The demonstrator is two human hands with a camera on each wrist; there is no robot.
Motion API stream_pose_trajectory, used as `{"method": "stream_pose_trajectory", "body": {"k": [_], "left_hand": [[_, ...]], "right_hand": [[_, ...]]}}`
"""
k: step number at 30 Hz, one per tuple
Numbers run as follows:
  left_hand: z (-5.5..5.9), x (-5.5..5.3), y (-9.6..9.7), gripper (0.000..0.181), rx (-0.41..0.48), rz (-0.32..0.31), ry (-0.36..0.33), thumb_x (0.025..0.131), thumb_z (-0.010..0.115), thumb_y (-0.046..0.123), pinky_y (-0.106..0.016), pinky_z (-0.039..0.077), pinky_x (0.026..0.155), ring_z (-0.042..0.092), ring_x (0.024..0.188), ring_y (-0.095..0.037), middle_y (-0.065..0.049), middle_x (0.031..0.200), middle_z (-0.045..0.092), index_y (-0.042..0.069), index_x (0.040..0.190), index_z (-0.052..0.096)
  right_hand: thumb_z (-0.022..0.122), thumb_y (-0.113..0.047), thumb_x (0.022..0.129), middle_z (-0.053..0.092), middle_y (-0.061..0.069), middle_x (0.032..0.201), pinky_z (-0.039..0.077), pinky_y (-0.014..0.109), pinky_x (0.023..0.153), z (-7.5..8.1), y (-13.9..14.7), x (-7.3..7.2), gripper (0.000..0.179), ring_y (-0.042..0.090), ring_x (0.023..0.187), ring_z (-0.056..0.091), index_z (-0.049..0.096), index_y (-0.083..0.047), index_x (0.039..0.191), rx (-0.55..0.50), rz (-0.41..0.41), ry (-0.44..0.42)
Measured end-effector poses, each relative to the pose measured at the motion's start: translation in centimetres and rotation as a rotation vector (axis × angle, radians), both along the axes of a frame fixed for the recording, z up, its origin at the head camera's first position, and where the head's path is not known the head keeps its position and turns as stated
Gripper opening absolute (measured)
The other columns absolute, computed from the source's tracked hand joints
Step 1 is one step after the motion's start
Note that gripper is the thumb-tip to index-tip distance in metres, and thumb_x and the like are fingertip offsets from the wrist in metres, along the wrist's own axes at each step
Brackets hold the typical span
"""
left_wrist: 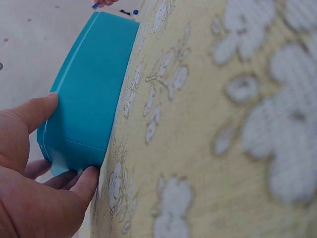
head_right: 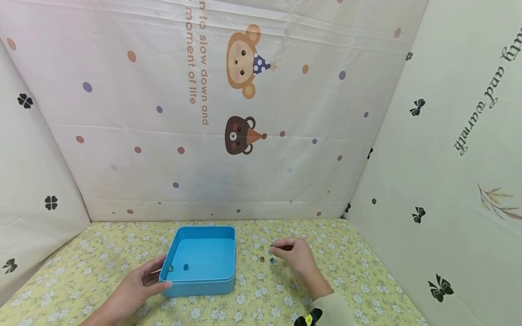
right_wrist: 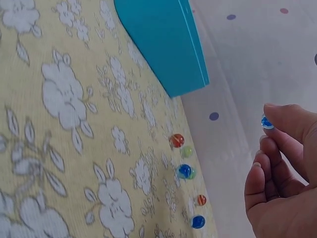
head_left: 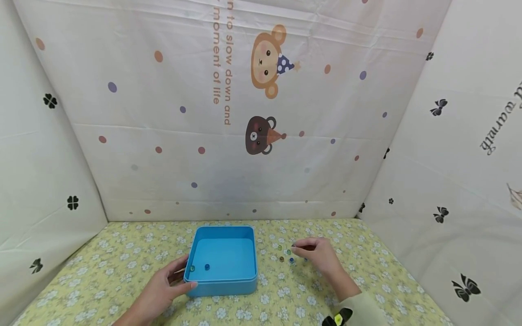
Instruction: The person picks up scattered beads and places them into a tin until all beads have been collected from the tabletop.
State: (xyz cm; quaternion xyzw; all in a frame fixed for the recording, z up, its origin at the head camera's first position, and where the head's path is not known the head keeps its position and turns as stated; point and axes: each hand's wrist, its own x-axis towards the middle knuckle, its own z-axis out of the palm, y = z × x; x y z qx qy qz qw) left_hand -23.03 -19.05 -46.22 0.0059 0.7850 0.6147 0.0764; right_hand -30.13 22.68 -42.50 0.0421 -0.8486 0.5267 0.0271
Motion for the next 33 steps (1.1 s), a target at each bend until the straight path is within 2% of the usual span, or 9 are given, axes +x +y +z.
{"method": "stream_pose_trajectory", "body": {"k": [6, 10, 16, 24, 33], "left_hand": [[0.0, -0.1, 0.0, 0.085, 0.000, 0.002, -0.005, 0.092, 0.078, 0.022, -0.049, 0.058, 0.115, 0.039, 0.144, -0.054, -0.028, 0.162, 0.034, 0.010, 0.161, 0.031], [-0.1, -0.1, 0.0, 0.085, 0.003, 0.001, -0.005, 0.091, 0.079, 0.022, -0.049, 0.057, 0.116, 0.038, 0.145, -0.053, -0.028, 0.162, 0.033, 0.011, 0.161, 0.031], [-0.1, -0.1, 0.0, 0.086, 0.006, 0.004, -0.009, 0.091, 0.079, 0.022, -0.048, 0.059, 0.114, 0.038, 0.145, -0.054, -0.028, 0.163, 0.033, 0.011, 0.161, 0.030], [0.0, 0.0, 0.0, 0.086, -0.003, 0.003, -0.002, 0.092, 0.078, 0.022, -0.045, 0.060, 0.113, 0.039, 0.145, -0.054, -0.028, 0.162, 0.034, 0.010, 0.161, 0.029], [0.1, 0.0, 0.0, 0.085, 0.003, -0.006, -0.003, 0.092, 0.078, 0.022, -0.047, 0.059, 0.114, 0.039, 0.144, -0.054, -0.028, 0.162, 0.033, 0.010, 0.161, 0.030]], "right_hand": [[0.083, -0.027, 0.089, 0.074, 0.008, 0.114, 0.071, 0.044, 0.088, 0.0, -0.3, 0.3, 0.033, 0.015, 0.095, 0.070, 0.078, -0.003, 0.112, -0.050, 0.056, -0.018], [0.082, -0.029, 0.090, 0.075, 0.006, 0.113, 0.071, 0.043, 0.087, 0.0, -0.6, 0.5, 0.034, 0.014, 0.095, 0.070, 0.078, -0.004, 0.113, -0.037, 0.075, -0.008], [0.080, -0.027, 0.092, 0.074, 0.011, 0.117, 0.071, 0.043, 0.086, 0.2, -1.0, 0.9, 0.034, 0.014, 0.096, 0.070, 0.077, -0.001, 0.115, -0.044, 0.125, 0.016], [0.079, -0.024, 0.093, 0.074, 0.014, 0.118, 0.072, 0.040, 0.086, 0.3, -2.2, 1.3, 0.032, 0.015, 0.095, 0.072, 0.077, -0.001, 0.115, -0.106, 0.152, 0.021], [0.080, -0.023, 0.092, 0.074, 0.013, 0.113, 0.072, 0.043, 0.089, 0.1, -3.4, 1.3, 0.032, 0.020, 0.095, 0.072, 0.076, 0.001, 0.114, -0.162, 0.184, 0.004]]}}
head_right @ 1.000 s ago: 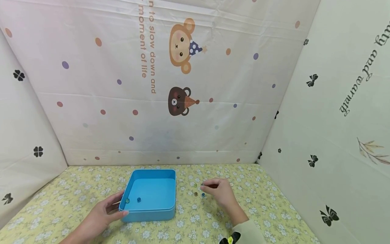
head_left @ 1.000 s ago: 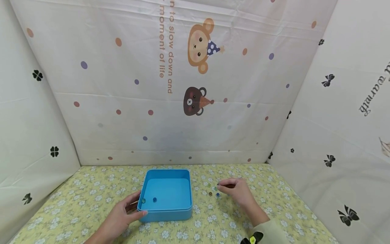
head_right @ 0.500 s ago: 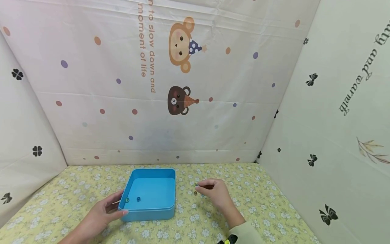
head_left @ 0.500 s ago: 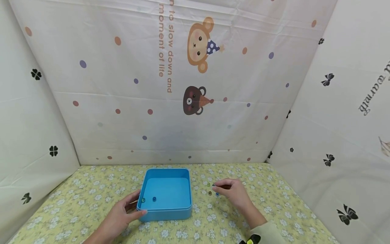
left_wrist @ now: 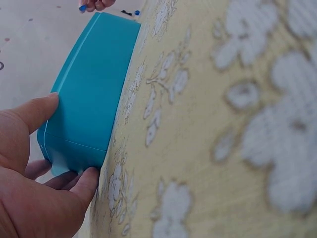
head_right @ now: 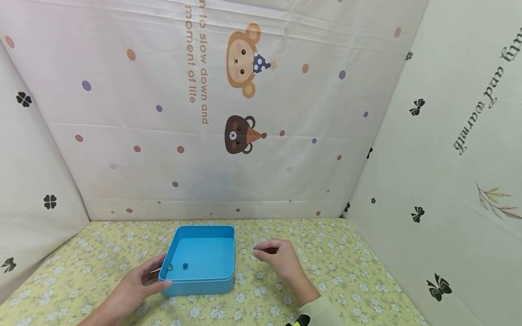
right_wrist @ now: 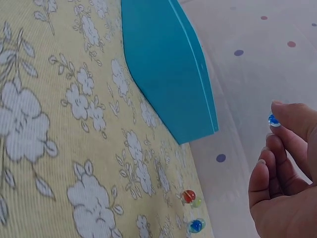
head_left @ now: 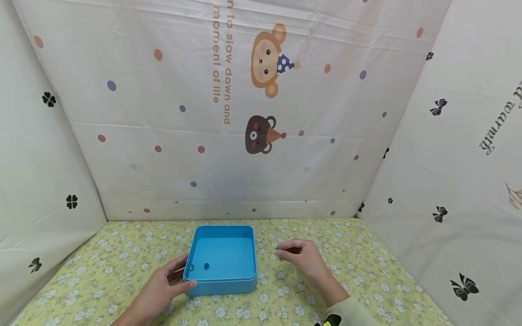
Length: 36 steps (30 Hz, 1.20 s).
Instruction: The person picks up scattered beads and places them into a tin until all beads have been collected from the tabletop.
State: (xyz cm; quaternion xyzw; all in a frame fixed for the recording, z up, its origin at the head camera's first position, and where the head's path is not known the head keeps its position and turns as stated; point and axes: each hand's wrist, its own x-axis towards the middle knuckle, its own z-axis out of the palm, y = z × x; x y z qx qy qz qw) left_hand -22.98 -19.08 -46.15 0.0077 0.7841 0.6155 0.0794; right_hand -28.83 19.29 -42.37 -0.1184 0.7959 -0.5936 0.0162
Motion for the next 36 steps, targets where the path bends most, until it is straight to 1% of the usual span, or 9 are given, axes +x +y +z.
{"method": "stream_pose_trajectory", "body": {"k": [8, 17, 24, 31, 34, 36], "left_hand": [[0.1, 0.1, 0.0, 0.085, 0.012, -0.011, 0.002, 0.093, 0.077, 0.022, -0.048, 0.057, 0.116, 0.039, 0.145, -0.053, -0.028, 0.162, 0.033, 0.010, 0.161, 0.029], [0.1, 0.2, 0.0, 0.084, 0.009, -0.009, -0.001, 0.093, 0.077, 0.023, -0.046, 0.058, 0.115, 0.039, 0.145, -0.053, -0.029, 0.162, 0.033, 0.010, 0.161, 0.029], [0.1, 0.0, 0.0, 0.085, -0.006, -0.001, 0.006, 0.093, 0.077, 0.024, -0.046, 0.059, 0.115, 0.039, 0.144, -0.054, -0.029, 0.161, 0.034, 0.009, 0.161, 0.029], [0.0, 0.2, 0.0, 0.085, 0.004, 0.002, 0.000, 0.092, 0.078, 0.023, -0.046, 0.058, 0.116, 0.039, 0.145, -0.052, -0.028, 0.162, 0.034, 0.011, 0.161, 0.030], [0.1, 0.1, 0.0, 0.085, 0.006, -0.002, -0.002, 0.092, 0.078, 0.023, -0.048, 0.057, 0.116, 0.039, 0.145, -0.053, -0.028, 0.162, 0.034, 0.011, 0.161, 0.029], [0.1, 0.1, 0.0, 0.084, 0.010, -0.004, -0.004, 0.093, 0.077, 0.023, -0.049, 0.057, 0.117, 0.038, 0.145, -0.053, -0.028, 0.162, 0.033, 0.011, 0.161, 0.029]], "right_hand": [[0.080, -0.024, 0.092, 0.074, 0.011, 0.112, 0.072, 0.043, 0.086, 0.1, -0.9, 0.1, 0.032, 0.016, 0.093, 0.070, 0.076, 0.001, 0.113, 0.024, -0.009, 0.002], [0.080, -0.023, 0.092, 0.074, 0.011, 0.113, 0.071, 0.045, 0.087, -0.2, -1.4, 0.0, 0.032, 0.016, 0.094, 0.070, 0.077, 0.001, 0.112, 0.019, -0.001, 0.010], [0.080, -0.025, 0.093, 0.074, 0.011, 0.115, 0.072, 0.041, 0.085, -0.1, -2.3, 0.1, 0.031, 0.014, 0.095, 0.069, 0.078, -0.002, 0.113, 0.017, 0.015, 0.016], [0.079, -0.025, 0.094, 0.074, 0.011, 0.115, 0.071, 0.038, 0.086, -0.1, -3.3, 0.0, 0.026, 0.014, 0.096, 0.069, 0.079, -0.006, 0.112, 0.014, 0.045, 0.025], [0.078, -0.026, 0.094, 0.074, 0.010, 0.116, 0.071, 0.039, 0.086, 0.0, -3.7, -0.1, 0.027, 0.014, 0.096, 0.069, 0.078, -0.005, 0.113, 0.013, 0.050, 0.023], [0.078, -0.025, 0.094, 0.075, 0.010, 0.114, 0.071, 0.037, 0.083, -0.1, -3.9, -0.2, 0.028, 0.014, 0.095, 0.069, 0.078, -0.003, 0.113, 0.016, 0.053, 0.031]]}}
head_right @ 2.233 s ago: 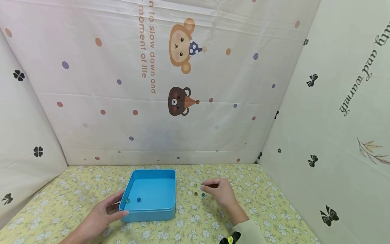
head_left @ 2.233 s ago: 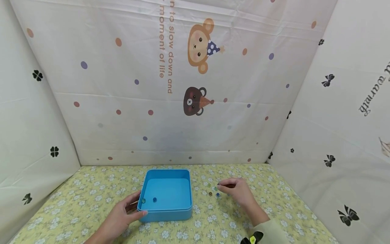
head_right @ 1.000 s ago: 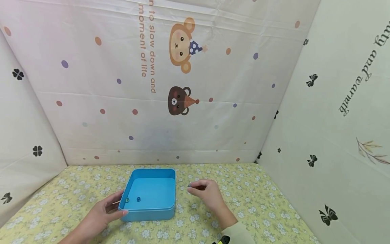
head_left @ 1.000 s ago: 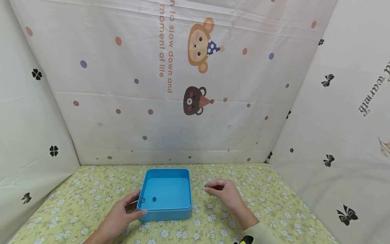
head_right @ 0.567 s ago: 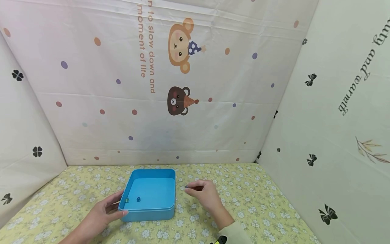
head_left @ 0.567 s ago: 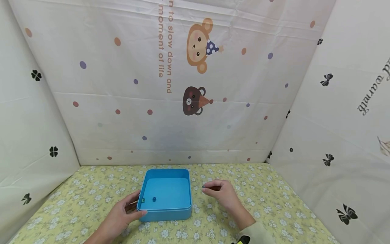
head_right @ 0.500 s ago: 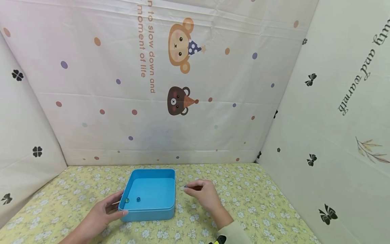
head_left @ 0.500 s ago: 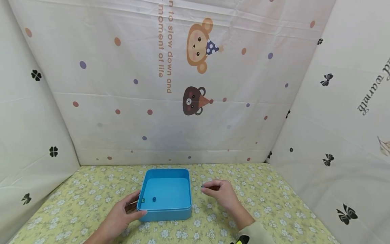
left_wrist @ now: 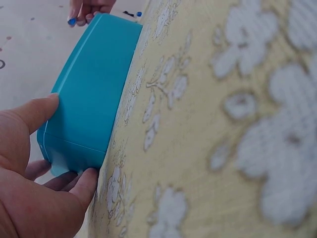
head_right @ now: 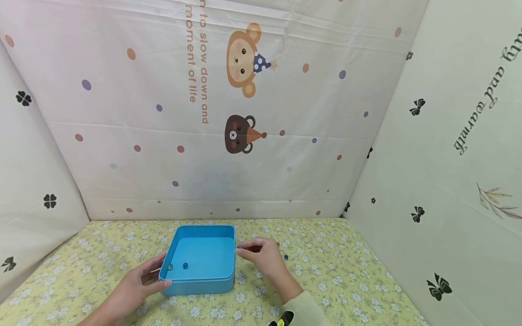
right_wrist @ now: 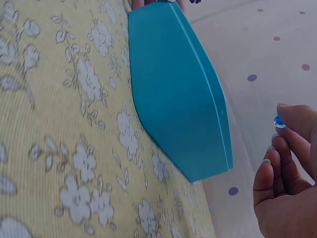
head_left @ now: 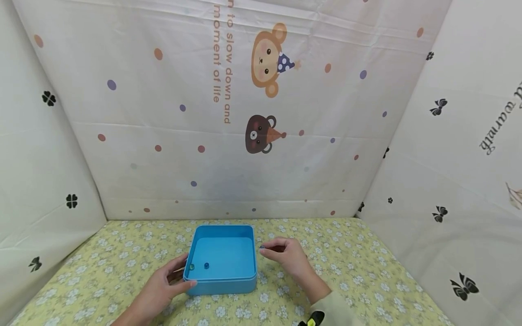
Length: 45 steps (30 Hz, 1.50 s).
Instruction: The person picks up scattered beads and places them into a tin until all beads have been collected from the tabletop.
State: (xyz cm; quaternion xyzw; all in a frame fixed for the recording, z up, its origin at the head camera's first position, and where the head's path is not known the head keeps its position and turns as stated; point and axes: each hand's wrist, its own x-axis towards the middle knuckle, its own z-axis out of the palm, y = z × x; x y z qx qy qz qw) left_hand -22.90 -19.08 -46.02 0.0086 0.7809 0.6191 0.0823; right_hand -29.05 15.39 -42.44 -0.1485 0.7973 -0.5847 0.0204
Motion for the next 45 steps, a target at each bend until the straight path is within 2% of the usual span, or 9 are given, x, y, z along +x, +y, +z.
{"method": "stream_pose_trajectory", "body": {"k": [6, 14, 21, 29, 31, 38, 45], "left_hand": [[0.0, -0.1, 0.0, 0.084, -0.008, 0.006, 0.000, 0.092, 0.078, 0.023, -0.049, 0.056, 0.117, 0.039, 0.145, -0.053, -0.028, 0.162, 0.034, 0.012, 0.161, 0.030], [0.0, 0.1, 0.0, 0.084, -0.003, 0.008, -0.007, 0.092, 0.078, 0.023, -0.049, 0.057, 0.116, 0.039, 0.144, -0.053, -0.027, 0.162, 0.034, 0.013, 0.161, 0.031], [0.1, 0.1, 0.0, 0.084, -0.011, 0.006, -0.006, 0.093, 0.077, 0.023, -0.050, 0.058, 0.115, 0.040, 0.144, -0.053, -0.028, 0.162, 0.033, 0.013, 0.161, 0.030], [0.0, 0.0, 0.1, 0.085, -0.021, 0.013, 0.001, 0.092, 0.078, 0.024, -0.048, 0.057, 0.117, 0.040, 0.144, -0.052, -0.027, 0.162, 0.035, 0.012, 0.161, 0.030], [-0.1, 0.0, 0.1, 0.085, -0.022, 0.015, -0.001, 0.092, 0.078, 0.024, -0.048, 0.057, 0.116, 0.040, 0.144, -0.052, -0.027, 0.162, 0.035, 0.013, 0.161, 0.031], [-0.2, -0.1, 0.0, 0.085, -0.014, 0.012, -0.006, 0.092, 0.078, 0.023, -0.049, 0.056, 0.117, 0.039, 0.145, -0.052, -0.027, 0.162, 0.034, 0.013, 0.161, 0.030], [-0.2, -0.1, 0.1, 0.085, -0.025, 0.022, -0.001, 0.092, 0.078, 0.024, -0.048, 0.056, 0.117, 0.040, 0.144, -0.052, -0.027, 0.161, 0.035, 0.013, 0.161, 0.030]], "right_hand": [[0.080, -0.025, 0.093, 0.074, 0.009, 0.112, 0.070, 0.034, 0.081, 0.0, -1.0, -0.2, 0.029, 0.014, 0.094, 0.068, 0.078, -0.003, 0.113, -0.020, 0.011, 0.003], [0.080, -0.023, 0.093, 0.074, 0.011, 0.112, 0.071, 0.044, 0.083, -0.2, -2.1, -0.3, 0.028, 0.017, 0.094, 0.069, 0.079, -0.002, 0.111, -0.017, 0.038, 0.041], [0.078, -0.023, 0.094, 0.073, 0.012, 0.113, 0.071, 0.038, 0.082, -0.4, -3.3, -0.4, 0.027, 0.015, 0.093, 0.069, 0.078, -0.002, 0.112, -0.039, 0.073, 0.018], [0.079, -0.025, 0.093, 0.075, 0.008, 0.110, 0.071, 0.050, 0.084, -0.6, -4.5, -0.6, 0.029, 0.016, 0.093, 0.069, 0.079, -0.003, 0.112, -0.030, 0.078, 0.035], [0.080, -0.027, 0.093, 0.075, 0.006, 0.110, 0.071, 0.048, 0.084, -0.6, -4.7, -0.6, 0.030, 0.015, 0.093, 0.070, 0.079, -0.003, 0.112, -0.027, 0.078, 0.032], [0.080, -0.028, 0.093, 0.076, 0.004, 0.109, 0.067, 0.024, 0.074, -0.4, -5.4, -0.7, 0.024, 0.013, 0.094, 0.069, 0.080, -0.011, 0.110, 0.001, 0.076, 0.037], [0.079, -0.023, 0.093, 0.075, 0.008, 0.112, 0.064, 0.020, 0.070, 0.0, -6.2, -0.6, 0.021, 0.017, 0.097, 0.068, 0.080, -0.011, 0.110, -0.018, 0.075, 0.054]]}}
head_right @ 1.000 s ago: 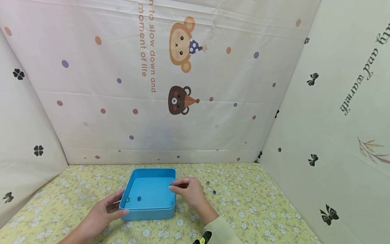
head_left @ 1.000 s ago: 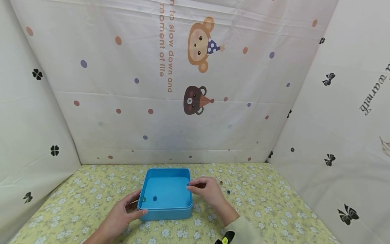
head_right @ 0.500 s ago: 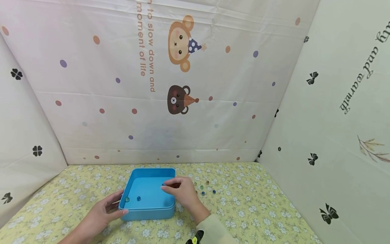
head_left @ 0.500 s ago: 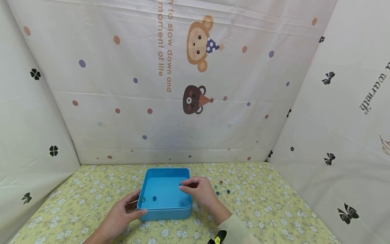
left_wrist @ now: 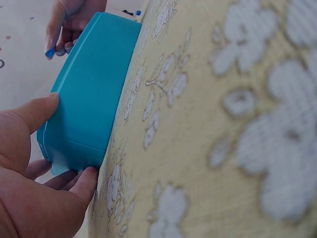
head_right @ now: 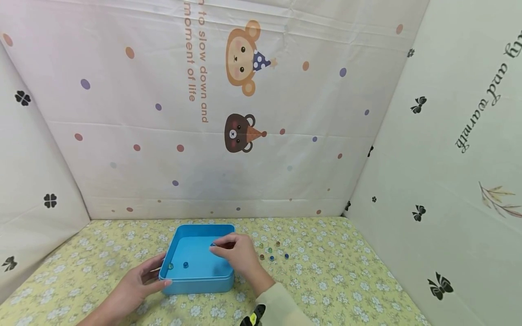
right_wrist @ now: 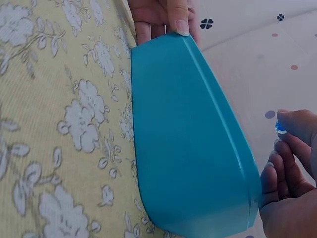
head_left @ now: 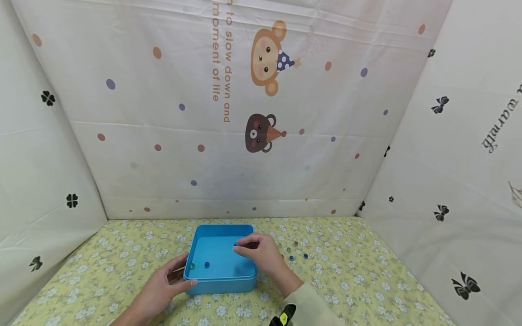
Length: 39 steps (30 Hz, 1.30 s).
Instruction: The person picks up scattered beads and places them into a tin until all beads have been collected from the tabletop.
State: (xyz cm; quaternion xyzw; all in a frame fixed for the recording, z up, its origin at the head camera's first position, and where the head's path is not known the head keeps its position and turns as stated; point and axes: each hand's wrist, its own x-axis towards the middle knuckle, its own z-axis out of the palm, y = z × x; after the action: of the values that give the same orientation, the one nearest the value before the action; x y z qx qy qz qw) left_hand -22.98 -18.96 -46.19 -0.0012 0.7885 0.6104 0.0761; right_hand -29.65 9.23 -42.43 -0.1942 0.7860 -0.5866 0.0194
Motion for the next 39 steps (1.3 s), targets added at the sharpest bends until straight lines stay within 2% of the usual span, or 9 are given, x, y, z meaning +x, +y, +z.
{"method": "stream_pose_trajectory", "body": {"k": [10, 18, 32, 39], "left_hand": [[0.2, 0.1, 0.1, 0.084, -0.005, 0.004, 0.004, 0.092, 0.078, 0.023, -0.048, 0.055, 0.118, 0.040, 0.144, -0.053, -0.027, 0.161, 0.036, 0.012, 0.161, 0.031], [0.2, 0.2, 0.1, 0.084, -0.005, -0.008, 0.015, 0.093, 0.077, 0.023, -0.047, 0.056, 0.118, 0.041, 0.144, -0.052, -0.027, 0.161, 0.035, 0.011, 0.161, 0.030], [0.3, 0.3, 0.1, 0.084, -0.007, -0.012, 0.008, 0.093, 0.077, 0.024, -0.043, 0.060, 0.114, 0.042, 0.143, -0.052, -0.027, 0.161, 0.035, 0.011, 0.161, 0.029], [0.4, 0.4, 0.1, 0.085, 0.003, -0.012, 0.007, 0.093, 0.077, 0.024, -0.042, 0.060, 0.113, 0.042, 0.143, -0.052, -0.027, 0.161, 0.036, 0.011, 0.162, 0.029]], "right_hand": [[0.082, -0.027, 0.091, 0.075, 0.003, 0.104, 0.063, 0.020, 0.068, 0.3, -1.0, -0.3, 0.025, 0.013, 0.091, 0.067, 0.081, -0.008, 0.107, 0.027, -0.016, 0.005], [0.082, -0.029, 0.091, 0.074, 0.000, 0.100, 0.062, 0.019, 0.067, 0.4, -2.1, -0.3, 0.018, 0.011, 0.089, 0.066, 0.083, -0.016, 0.103, 0.083, -0.030, 0.043], [0.083, -0.028, 0.090, 0.076, -0.002, 0.101, 0.063, 0.019, 0.068, -0.1, -3.9, -0.6, 0.018, 0.008, 0.088, 0.067, 0.083, -0.015, 0.102, 0.079, -0.031, 0.010], [0.083, -0.032, 0.089, 0.075, -0.006, 0.101, 0.064, 0.020, 0.068, -0.5, -4.6, -0.9, 0.021, 0.005, 0.087, 0.066, 0.083, -0.016, 0.103, 0.114, -0.041, -0.016]]}}
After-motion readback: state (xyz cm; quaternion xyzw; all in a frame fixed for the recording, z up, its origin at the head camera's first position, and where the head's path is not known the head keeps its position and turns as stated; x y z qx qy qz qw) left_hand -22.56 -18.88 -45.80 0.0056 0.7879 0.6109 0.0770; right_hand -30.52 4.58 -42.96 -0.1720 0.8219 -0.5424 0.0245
